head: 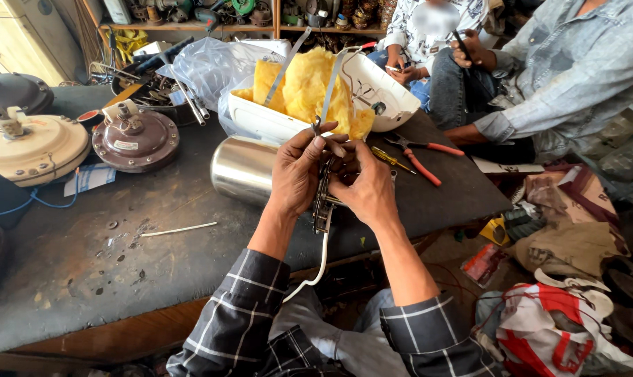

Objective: The person uses a wrench to tighten bolts on a cylindrical metal electrical component, likely a water heater tank, while seated at a workbench. They repeatedly adjust the wrench and reposition the component to access different fasteners.

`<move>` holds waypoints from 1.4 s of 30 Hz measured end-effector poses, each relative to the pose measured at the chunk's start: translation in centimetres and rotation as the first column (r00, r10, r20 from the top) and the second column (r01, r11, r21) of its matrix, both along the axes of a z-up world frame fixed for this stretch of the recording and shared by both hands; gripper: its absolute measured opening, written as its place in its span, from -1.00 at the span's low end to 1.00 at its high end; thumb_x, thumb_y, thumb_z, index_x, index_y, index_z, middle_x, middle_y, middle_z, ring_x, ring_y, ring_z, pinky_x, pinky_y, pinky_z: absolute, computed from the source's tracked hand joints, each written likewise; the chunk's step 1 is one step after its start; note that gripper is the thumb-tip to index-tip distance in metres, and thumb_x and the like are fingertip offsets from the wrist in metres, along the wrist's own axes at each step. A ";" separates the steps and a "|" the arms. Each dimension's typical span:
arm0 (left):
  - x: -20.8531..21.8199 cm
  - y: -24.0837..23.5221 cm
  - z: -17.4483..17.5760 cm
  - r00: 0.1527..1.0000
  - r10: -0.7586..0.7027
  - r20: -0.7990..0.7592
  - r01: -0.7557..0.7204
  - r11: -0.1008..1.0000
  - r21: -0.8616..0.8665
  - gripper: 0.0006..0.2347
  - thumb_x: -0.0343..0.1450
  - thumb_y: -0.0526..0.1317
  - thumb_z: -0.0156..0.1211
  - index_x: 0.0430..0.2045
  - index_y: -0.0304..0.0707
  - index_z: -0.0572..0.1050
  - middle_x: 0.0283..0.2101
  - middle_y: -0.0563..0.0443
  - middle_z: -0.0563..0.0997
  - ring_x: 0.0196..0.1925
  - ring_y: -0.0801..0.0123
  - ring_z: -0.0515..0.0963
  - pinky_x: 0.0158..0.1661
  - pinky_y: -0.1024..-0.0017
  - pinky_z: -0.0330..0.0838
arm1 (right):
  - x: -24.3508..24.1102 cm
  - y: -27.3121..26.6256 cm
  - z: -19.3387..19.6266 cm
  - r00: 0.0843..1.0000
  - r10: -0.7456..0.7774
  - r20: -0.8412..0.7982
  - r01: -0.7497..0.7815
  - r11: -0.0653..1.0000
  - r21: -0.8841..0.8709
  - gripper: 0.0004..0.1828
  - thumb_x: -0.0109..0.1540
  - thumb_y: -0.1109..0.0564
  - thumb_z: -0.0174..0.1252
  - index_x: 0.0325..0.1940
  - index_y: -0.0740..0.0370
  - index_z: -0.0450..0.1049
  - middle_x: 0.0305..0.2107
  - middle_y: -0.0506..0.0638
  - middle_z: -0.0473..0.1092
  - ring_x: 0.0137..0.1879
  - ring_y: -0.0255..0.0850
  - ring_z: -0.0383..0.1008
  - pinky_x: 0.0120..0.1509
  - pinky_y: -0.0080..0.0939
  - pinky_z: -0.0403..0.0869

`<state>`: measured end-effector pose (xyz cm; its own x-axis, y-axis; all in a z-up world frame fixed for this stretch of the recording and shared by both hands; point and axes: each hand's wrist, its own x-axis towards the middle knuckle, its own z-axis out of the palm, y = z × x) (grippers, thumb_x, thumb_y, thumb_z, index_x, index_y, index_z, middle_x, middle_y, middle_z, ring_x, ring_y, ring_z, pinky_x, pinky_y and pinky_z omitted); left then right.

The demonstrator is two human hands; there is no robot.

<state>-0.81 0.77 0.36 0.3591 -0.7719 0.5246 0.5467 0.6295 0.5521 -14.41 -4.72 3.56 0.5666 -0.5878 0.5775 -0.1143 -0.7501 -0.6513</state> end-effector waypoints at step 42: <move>-0.3 0.9 0.0 0.998 0.061 0.034 -0.061 0.998 0.016 -0.69 0.57 -0.30 0.10 0.15 -0.60 0.44 -0.25 -0.19 0.64 -0.16 0.29 0.63 -0.03 0.35 0.54 | -0.6 0.3 -0.2 0.999 -0.012 -0.046 0.012 1.000 0.000 -0.78 0.06 0.14 0.38 -0.27 0.26 0.56 -0.44 0.02 0.60 -0.31 -0.18 0.66 -0.18 -0.22 0.55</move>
